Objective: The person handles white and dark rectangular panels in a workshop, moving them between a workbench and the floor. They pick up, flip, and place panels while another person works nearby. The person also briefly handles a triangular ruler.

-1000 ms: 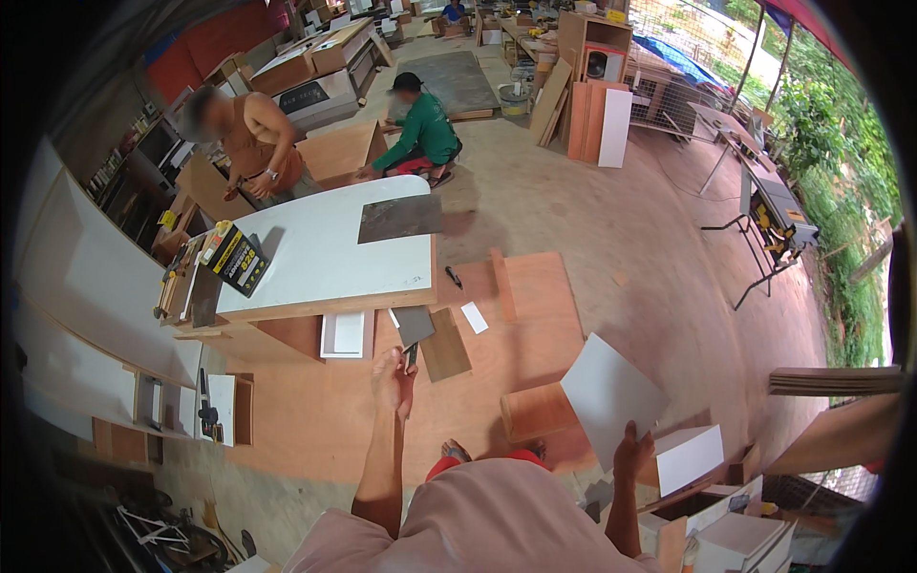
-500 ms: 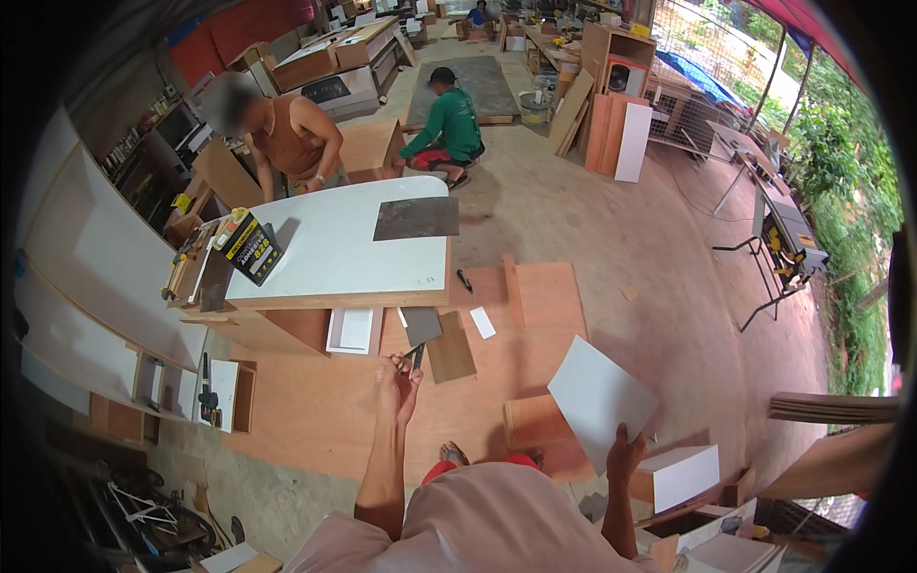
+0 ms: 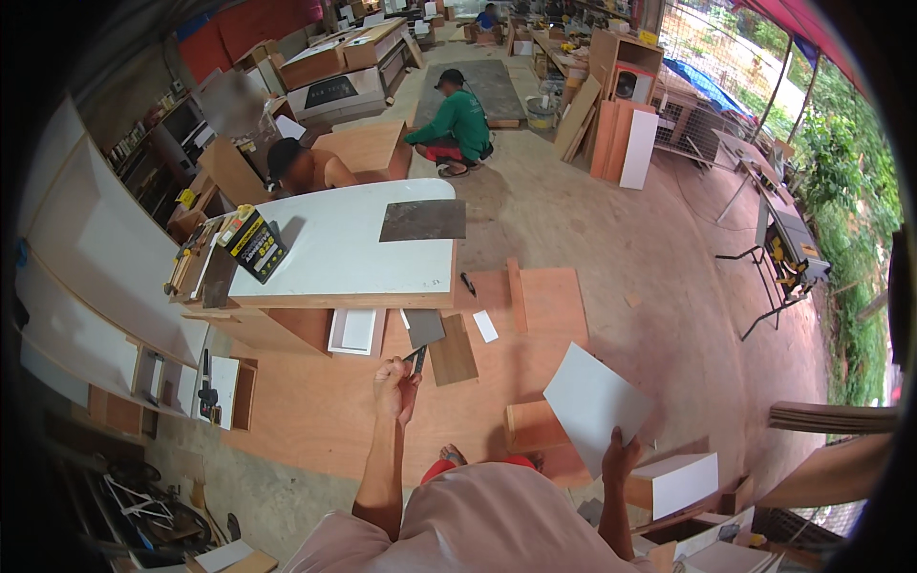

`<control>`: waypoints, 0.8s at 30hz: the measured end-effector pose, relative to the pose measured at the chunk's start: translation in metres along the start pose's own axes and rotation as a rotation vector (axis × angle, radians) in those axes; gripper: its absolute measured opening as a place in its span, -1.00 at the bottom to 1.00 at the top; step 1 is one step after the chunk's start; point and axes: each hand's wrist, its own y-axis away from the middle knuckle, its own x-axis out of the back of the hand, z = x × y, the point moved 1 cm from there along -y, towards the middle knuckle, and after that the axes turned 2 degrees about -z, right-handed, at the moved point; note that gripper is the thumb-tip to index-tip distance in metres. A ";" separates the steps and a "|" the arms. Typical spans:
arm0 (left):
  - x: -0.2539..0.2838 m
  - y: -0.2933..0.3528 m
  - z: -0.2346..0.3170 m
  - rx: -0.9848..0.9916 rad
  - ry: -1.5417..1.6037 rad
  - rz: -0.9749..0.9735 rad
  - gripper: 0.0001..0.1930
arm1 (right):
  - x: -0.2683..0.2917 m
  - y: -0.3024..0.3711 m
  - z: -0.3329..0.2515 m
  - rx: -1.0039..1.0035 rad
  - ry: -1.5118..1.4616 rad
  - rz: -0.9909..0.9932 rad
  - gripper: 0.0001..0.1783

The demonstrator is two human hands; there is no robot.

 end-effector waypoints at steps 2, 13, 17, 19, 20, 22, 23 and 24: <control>-0.004 0.001 0.002 0.003 0.059 0.024 -0.77 | 0.000 0.000 -0.001 -0.014 0.001 -0.025 -0.67; -0.010 0.009 0.008 0.030 -0.069 -0.179 -0.44 | -0.004 0.006 -0.015 0.061 0.016 -0.009 -0.68; -0.016 0.011 0.007 0.022 -0.144 -0.217 -0.40 | -0.007 0.002 0.006 0.075 0.030 -0.054 -0.68; -0.014 0.010 0.010 0.043 -0.213 -0.242 -0.41 | -0.010 0.001 0.011 0.100 0.046 -0.067 -0.67; -0.014 0.011 0.009 0.063 -0.188 -0.191 -0.45 | -0.011 -0.001 0.014 0.097 0.046 -0.070 -0.68; -0.030 0.011 0.010 0.114 -0.138 -0.097 -0.53 | -0.013 -0.001 0.016 0.081 0.050 -0.066 -0.68; -0.033 0.012 0.010 0.117 -0.207 -0.064 -0.61 | -0.014 0.000 0.013 0.064 0.050 -0.083 -0.69; -0.035 0.013 0.011 0.121 -0.274 -0.031 -0.68 | -0.014 0.000 0.010 0.047 0.050 -0.100 -0.70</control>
